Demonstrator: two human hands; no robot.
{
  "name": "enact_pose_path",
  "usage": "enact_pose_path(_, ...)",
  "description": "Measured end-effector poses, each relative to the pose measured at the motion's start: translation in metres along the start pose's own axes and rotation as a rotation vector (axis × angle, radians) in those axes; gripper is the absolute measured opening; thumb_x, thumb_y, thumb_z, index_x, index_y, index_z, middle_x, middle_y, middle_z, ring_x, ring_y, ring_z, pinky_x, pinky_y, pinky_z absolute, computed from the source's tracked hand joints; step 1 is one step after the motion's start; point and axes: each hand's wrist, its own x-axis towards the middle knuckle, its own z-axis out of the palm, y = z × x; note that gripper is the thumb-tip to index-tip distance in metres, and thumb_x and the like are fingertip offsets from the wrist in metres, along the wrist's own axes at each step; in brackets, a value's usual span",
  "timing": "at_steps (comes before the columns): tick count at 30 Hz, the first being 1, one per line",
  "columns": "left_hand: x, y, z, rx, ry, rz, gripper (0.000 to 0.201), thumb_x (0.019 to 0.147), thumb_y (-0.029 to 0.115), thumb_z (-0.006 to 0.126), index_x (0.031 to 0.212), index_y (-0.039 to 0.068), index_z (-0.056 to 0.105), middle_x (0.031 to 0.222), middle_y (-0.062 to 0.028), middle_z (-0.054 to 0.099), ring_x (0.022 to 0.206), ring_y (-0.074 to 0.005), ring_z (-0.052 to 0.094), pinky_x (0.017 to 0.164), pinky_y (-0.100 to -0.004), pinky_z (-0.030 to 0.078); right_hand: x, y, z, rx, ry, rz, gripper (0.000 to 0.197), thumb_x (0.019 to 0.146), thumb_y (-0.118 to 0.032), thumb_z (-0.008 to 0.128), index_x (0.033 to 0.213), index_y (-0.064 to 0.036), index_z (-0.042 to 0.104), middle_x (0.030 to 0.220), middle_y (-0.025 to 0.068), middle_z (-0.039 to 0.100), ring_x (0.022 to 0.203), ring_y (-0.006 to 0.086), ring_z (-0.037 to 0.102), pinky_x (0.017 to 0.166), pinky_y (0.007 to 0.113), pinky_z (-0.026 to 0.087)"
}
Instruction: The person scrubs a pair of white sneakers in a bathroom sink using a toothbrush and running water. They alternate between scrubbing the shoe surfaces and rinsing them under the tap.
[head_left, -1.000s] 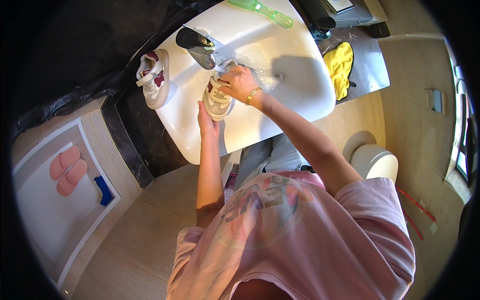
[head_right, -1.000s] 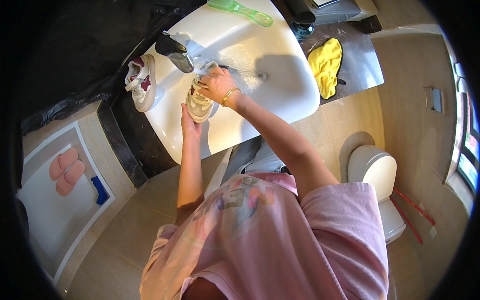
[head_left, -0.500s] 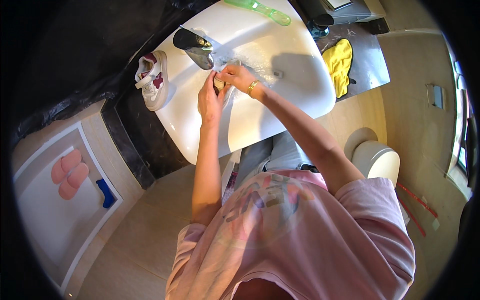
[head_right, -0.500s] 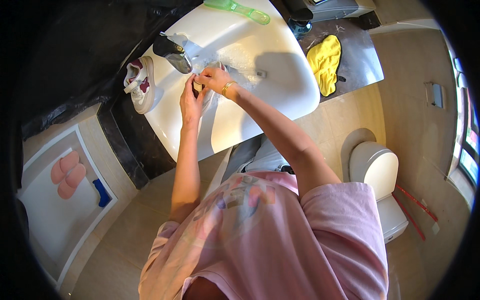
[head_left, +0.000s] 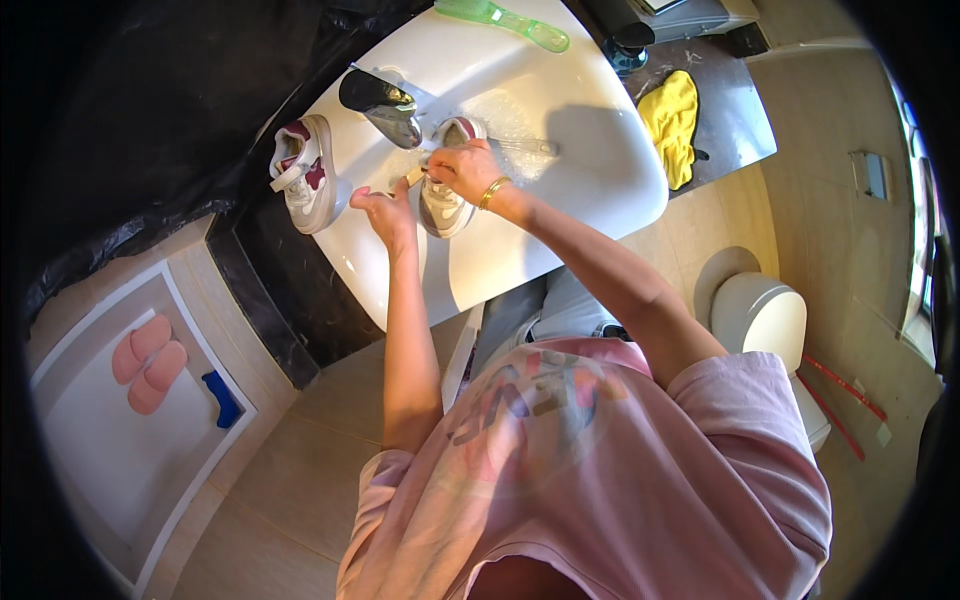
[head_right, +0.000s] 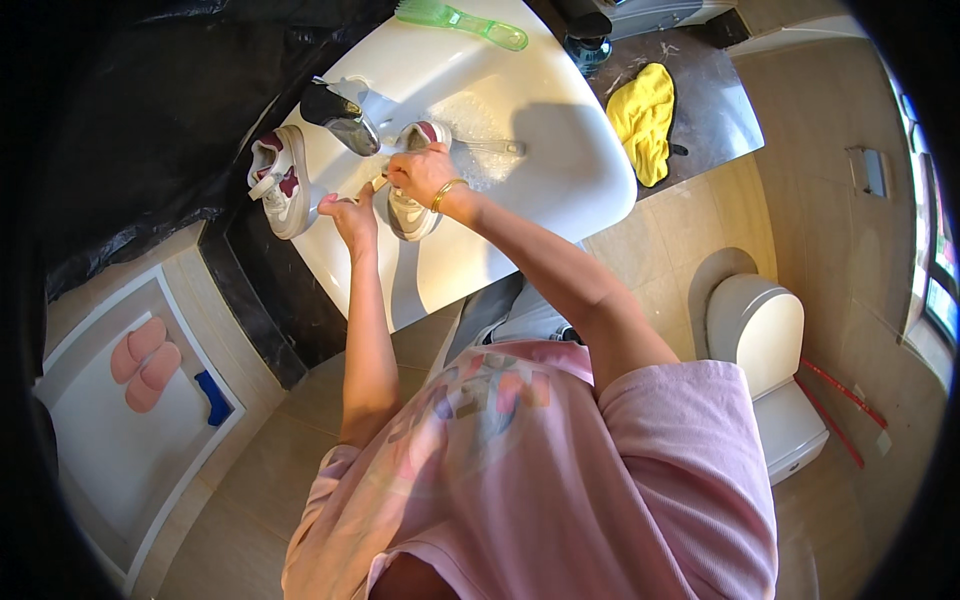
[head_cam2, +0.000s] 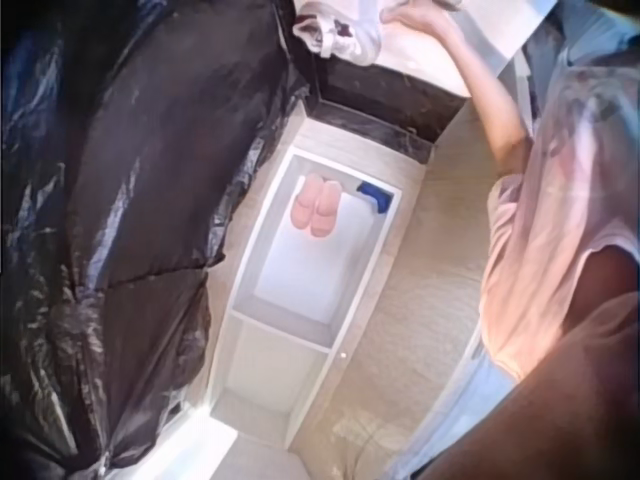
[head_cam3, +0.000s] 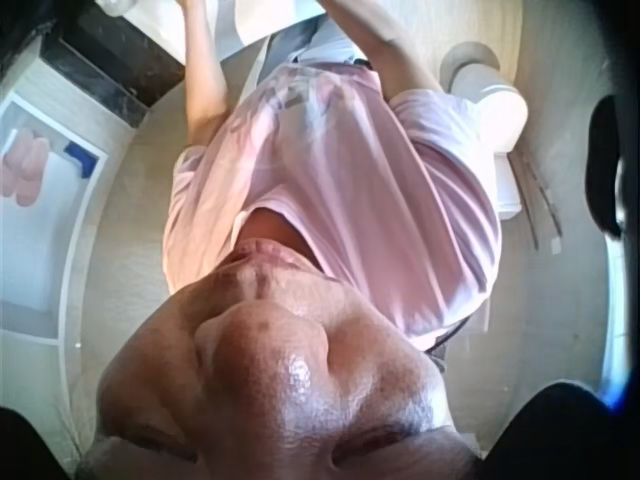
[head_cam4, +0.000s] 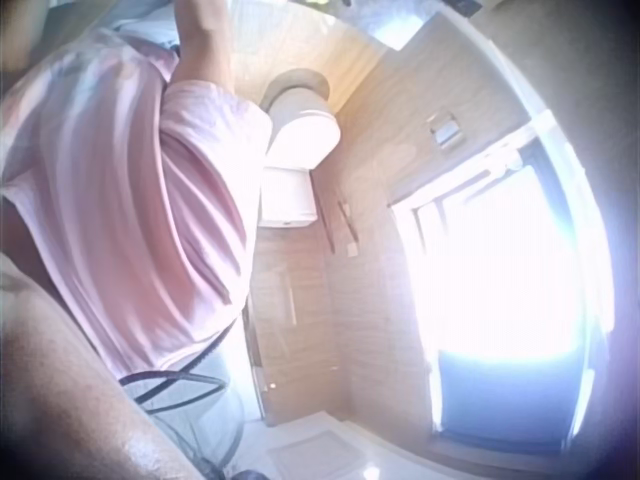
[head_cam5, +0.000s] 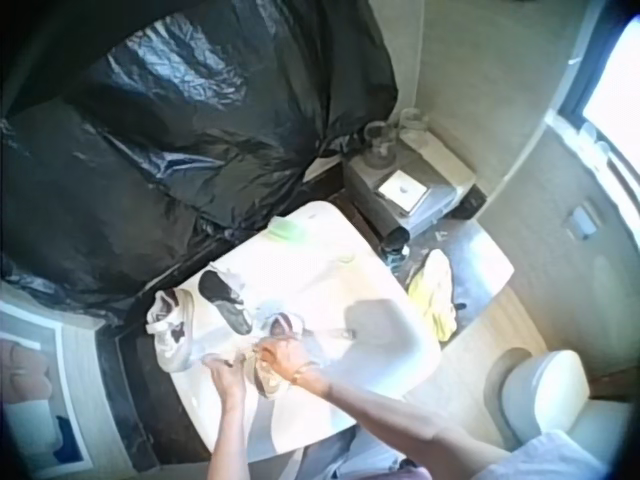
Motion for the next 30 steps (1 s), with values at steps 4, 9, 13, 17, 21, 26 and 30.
enact_pose_path(4, -0.008, 0.015, -0.002, -0.275, -0.308, 0.000, 0.032, 0.078, 0.028, 0.054, 0.084, 0.001, 0.037, 0.069, -0.0058, 0.048, 0.057, -0.0143, 0.047, 0.052, -0.0257, 0.040, 0.000, -0.005, 0.003, -0.047, 0.150, 0.007, 0.011, 0.071, -0.020, 0.049, 0.065, -0.0140, 0.056, 0.061, 0.0025, 0.056, 0.060, 0.0192, 0.054, 0.072, 0.032, 0.030)
enact_pose_path(9, -0.008, 0.039, 0.003, -0.651, -0.585, -0.551, 0.040, 0.081, 0.039, 0.043, 0.055, 0.010, 0.041, 0.042, 0.0023, 0.038, 0.032, -0.0070, 0.036, 0.029, -0.0194, 0.025, -0.010, -0.013, 0.007, -0.243, 0.219, -0.212, 0.005, 0.068, -0.016, 0.051, 0.065, -0.0137, 0.055, 0.059, -0.0005, 0.051, 0.064, 0.0161, 0.051, 0.073, 0.034, 0.031)
enact_pose_path(13, 0.010, 0.014, 0.004, -0.659, -0.842, -0.590, 0.033, 0.083, 0.029, 0.041, 0.057, 0.009, 0.043, 0.042, 0.0014, 0.039, 0.032, -0.0079, 0.037, 0.029, -0.0202, 0.025, -0.017, -0.020, 0.005, -0.260, 0.181, -0.307, 0.005, 0.065, -0.014, 0.053, 0.070, -0.0123, 0.055, 0.065, -0.0014, 0.051, 0.069, 0.0151, 0.049, 0.072, 0.032, 0.033)
enact_pose_path(17, 0.007, 0.009, 0.002, -0.617, -0.823, -0.470, 0.019, 0.083, 0.022, 0.040, 0.075, 0.005, 0.042, 0.058, -0.0021, 0.045, 0.041, -0.0081, 0.042, 0.034, -0.0192, 0.032, -0.017, -0.006, 0.009, -0.069, 0.118, -0.260, 0.014, 0.065, -0.013, 0.055, 0.079, -0.0101, 0.057, 0.078, 0.0031, 0.052, 0.078, 0.0206, 0.049, 0.073, 0.034, 0.036)
enact_pose_path(21, -0.002, 0.015, 0.001, -0.419, -0.630, -0.336, 0.018, 0.083, 0.018, 0.040, 0.092, 0.004, 0.036, 0.080, -0.0067, 0.048, 0.058, -0.0101, 0.049, 0.045, -0.0204, 0.041, -0.005, -0.008, -0.005, -0.067, 0.450, 0.007, 0.029, 0.062, -0.013, 0.060, 0.090, -0.0106, 0.053, 0.098, 0.0121, 0.046, 0.088, 0.0307, 0.045, 0.078, 0.039, 0.037)
enact_pose_path(26, -0.005, 0.008, 0.004, -0.352, -0.520, -0.048, 0.018, 0.081, 0.013, 0.042, 0.092, 0.000, 0.035, 0.081, -0.0117, 0.049, 0.064, -0.0159, 0.053, 0.050, -0.0253, 0.047, 0.021, 0.018, -0.005, -0.297, 0.113, 0.036, 0.022, 0.065, -0.018, 0.059, 0.086, -0.0118, 0.056, 0.097, 0.0102, 0.049, 0.093, 0.0275, 0.046, 0.075, 0.037, 0.040)
enact_pose_path(30, -0.007, 0.010, -0.001, -0.416, -0.545, 0.027, 0.018, 0.083, 0.015, 0.041, 0.091, 0.000, 0.036, 0.079, -0.0092, 0.048, 0.059, -0.0138, 0.050, 0.050, -0.0249, 0.045, 0.038, 0.039, -0.003, -0.491, -0.132, 0.121, 0.017, 0.071, -0.024, 0.052, 0.081, -0.0123, 0.059, 0.087, 0.0109, 0.054, 0.086, 0.0262, 0.052, 0.071, 0.035, 0.043)
